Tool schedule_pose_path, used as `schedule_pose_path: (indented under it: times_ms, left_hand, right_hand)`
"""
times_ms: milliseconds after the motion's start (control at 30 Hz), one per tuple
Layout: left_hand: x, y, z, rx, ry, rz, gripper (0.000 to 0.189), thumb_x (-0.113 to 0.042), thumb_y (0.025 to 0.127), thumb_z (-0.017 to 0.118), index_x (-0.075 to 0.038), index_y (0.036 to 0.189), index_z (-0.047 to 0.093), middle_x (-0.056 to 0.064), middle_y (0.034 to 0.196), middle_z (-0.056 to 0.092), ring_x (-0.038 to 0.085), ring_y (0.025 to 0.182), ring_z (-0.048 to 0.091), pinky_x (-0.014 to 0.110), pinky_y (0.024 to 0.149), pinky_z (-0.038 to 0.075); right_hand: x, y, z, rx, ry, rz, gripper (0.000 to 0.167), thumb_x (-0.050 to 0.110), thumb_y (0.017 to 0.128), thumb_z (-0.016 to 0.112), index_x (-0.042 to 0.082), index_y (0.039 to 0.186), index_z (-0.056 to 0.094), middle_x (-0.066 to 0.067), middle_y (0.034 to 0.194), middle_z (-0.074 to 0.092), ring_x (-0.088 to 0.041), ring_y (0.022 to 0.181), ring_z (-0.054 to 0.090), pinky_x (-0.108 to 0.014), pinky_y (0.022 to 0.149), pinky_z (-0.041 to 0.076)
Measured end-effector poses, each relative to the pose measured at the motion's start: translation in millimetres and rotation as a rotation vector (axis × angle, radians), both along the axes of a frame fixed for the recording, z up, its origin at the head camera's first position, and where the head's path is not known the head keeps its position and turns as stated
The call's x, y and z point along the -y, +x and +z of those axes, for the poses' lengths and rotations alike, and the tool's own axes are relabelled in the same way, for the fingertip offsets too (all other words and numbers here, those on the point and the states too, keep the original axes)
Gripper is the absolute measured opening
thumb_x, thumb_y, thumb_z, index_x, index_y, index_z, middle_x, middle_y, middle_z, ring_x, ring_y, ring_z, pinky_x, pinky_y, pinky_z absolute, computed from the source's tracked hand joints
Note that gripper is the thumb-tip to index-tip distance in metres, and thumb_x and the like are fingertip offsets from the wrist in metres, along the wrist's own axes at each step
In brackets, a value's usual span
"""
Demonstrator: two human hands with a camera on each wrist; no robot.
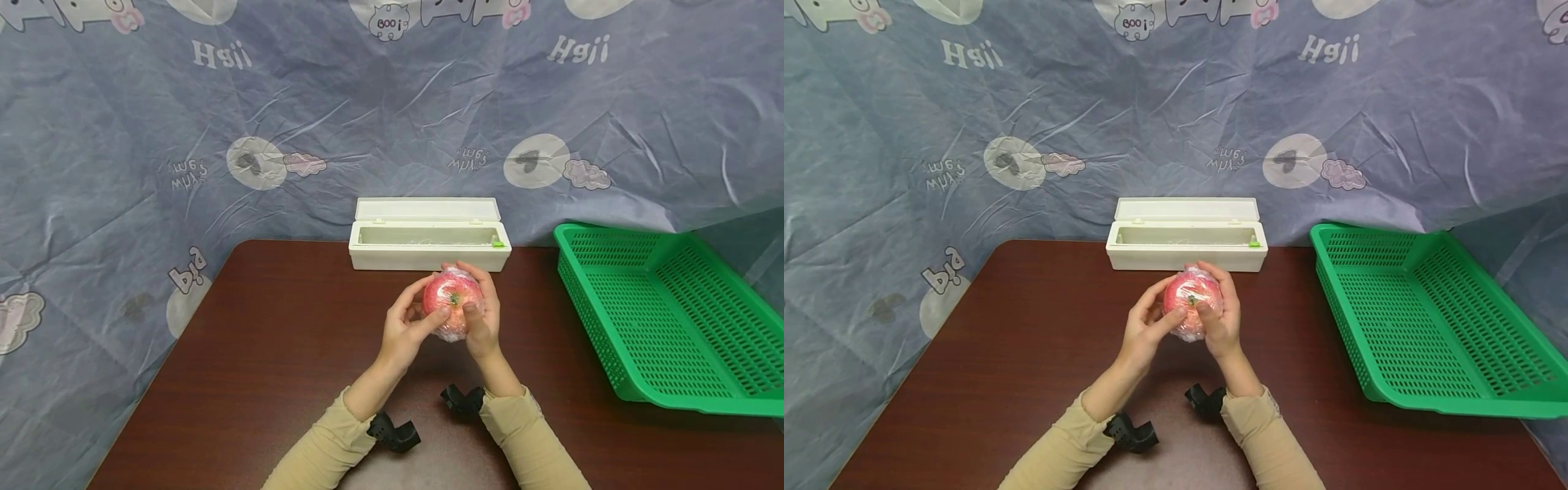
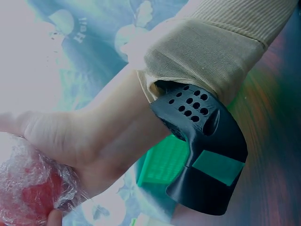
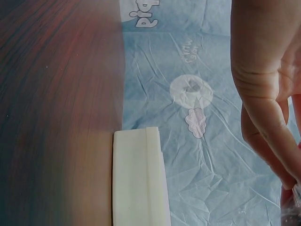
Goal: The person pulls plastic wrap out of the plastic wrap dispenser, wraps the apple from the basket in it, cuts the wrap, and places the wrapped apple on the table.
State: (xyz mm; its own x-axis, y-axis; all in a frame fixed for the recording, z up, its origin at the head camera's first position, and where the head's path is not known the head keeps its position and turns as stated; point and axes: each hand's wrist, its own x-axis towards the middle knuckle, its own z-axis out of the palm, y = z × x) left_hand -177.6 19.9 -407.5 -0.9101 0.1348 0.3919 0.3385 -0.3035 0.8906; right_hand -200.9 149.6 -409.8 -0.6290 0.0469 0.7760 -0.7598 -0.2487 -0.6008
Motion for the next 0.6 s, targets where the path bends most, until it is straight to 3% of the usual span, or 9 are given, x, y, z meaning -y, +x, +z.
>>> schedule_pose_path:
  times_ms: [367, 600]
  left_hand:
    - [1.4, 0.5, 3.1, 0.042, 0.032, -0.022, 0.053, -0.027, 0.084, 0.070, -0.007, 0.130, 0.055, 0.005, 0.105, 0.058, 0.016, 0.079, 0.055, 0.023, 0.066, 0.050]
    - [4.5, -2.4, 4.0, 0.042, -0.022, -0.036, 0.048, -0.020, 0.087, 0.067, -0.005, 0.130, 0.054, 0.008, 0.102, 0.059, 0.015, 0.078, 0.056, 0.022, 0.066, 0.050]
  right_hand:
    - [-0.4, 1.8, 0.4, 0.002, 0.028, 0.038, 0.081, 0.044, 0.078, 0.074, -0.006, 0.131, 0.040, -0.019, 0.127, 0.053, -0.023, 0.111, 0.052, -0.026, 0.088, 0.047]
    - [-3.8, 4.5, 4.6, 0.079, 0.090, -0.025, 0.062, 0.017, 0.081, 0.067, -0.011, 0.129, 0.041, -0.012, 0.123, 0.057, -0.023, 0.107, 0.055, -0.026, 0.084, 0.049]
